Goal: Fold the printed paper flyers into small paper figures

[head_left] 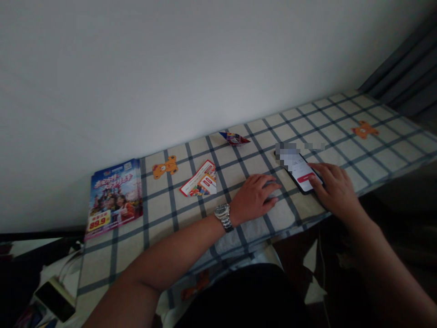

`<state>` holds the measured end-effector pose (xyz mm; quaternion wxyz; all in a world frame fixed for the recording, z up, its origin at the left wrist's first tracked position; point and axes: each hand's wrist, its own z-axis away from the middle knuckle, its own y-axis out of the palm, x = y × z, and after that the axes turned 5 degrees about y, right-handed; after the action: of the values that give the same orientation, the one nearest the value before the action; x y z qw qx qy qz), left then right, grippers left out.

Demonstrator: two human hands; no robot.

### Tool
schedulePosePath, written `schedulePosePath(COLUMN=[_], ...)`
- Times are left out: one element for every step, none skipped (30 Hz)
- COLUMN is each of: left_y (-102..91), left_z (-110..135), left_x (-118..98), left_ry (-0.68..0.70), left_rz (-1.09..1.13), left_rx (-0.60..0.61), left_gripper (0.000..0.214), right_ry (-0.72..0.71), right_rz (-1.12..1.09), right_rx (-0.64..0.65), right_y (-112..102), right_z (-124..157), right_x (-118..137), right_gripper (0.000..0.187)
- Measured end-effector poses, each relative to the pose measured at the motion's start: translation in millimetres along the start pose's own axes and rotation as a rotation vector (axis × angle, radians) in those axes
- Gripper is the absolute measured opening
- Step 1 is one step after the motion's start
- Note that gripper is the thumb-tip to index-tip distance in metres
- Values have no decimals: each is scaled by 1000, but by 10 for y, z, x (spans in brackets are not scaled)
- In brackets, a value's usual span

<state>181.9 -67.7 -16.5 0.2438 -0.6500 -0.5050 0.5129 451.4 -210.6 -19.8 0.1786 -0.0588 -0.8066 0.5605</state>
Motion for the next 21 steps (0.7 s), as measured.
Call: schedulePosePath(left_y=[2, 3, 4, 4, 4, 2, -1, -6, -14, -26, -43, -66, -96, -135, -182, -238, -301, -370, -445, -523, -602], left_z=[1, 2, 3, 3, 2, 2, 1, 1, 2, 4, 10, 19, 33, 53, 81, 116, 160, 211, 270, 335, 406], left_x=[1, 1, 3, 4, 5, 6, 8, 9, 9, 9, 8, 7, 4, 1, -1, -2, -1, 2, 8, 18, 30], left_ry=[1, 0, 1, 3, 6, 10, 15, 20, 25, 28, 29, 27, 22, 16, 7, 2, -3, -8, -24, -38, -59], left_rz=[0, -1, -2, -3, -3, -2, 0, 2, 2, 1, -4, -10, -17, -23, -26, -28, -31, -35, -42, -52, -68], left_rx=[-1, -2, -3, -3, -1, 1, 5, 10, 15, 18, 20, 19, 16, 12, 5, 1, -4, -9, -17, -26, -40], left_gripper=[37, 37, 37, 37, 36, 36, 36, 36, 37, 37, 37, 36, 35, 35, 34, 33, 33, 33, 33, 34, 33], right_ry=[-4, -8, -14, -22, -30, -35, -39, -42, -42, -41, -39, -39, -37, -37, -41, -46, -55, -65, -79, -96, -115], right_rz=[-3, -7, -14, -22, -30, -36, -41, -48, -56, -66, -74, -82, -84, -82, -81, -79, -82, -89, -97, -108, -120], right_rx=[-2, -5, -8, -9, -7, -6, -5, -6, -10, -16, -24, -31, -41, -50, -57, -64, -71, -79, -86, -93, -98], right_y=[-3, -8, -13, -21, -31, -42, -56, -72, -89, -107, -125, -142, -159, -175, -189, -201, -211, -219, -224, -228, -230], right_z=[-1, -2, -5, -8, -12, -16, -19, -21, -22, -21, -19, -17, -15, -13, -14, -17, -24, -34, -46, -62, -79], right_x=[2, 4, 7, 11, 16, 25, 36, 50, 68, 88, 111, 135, 160, 185, 209, 234, 258, 284, 314, 348, 389], right_gripper=[51, 51, 51, 51, 51, 51, 51, 51, 51, 50, 50, 50, 49, 49, 48, 48, 47, 47, 47, 46, 46])
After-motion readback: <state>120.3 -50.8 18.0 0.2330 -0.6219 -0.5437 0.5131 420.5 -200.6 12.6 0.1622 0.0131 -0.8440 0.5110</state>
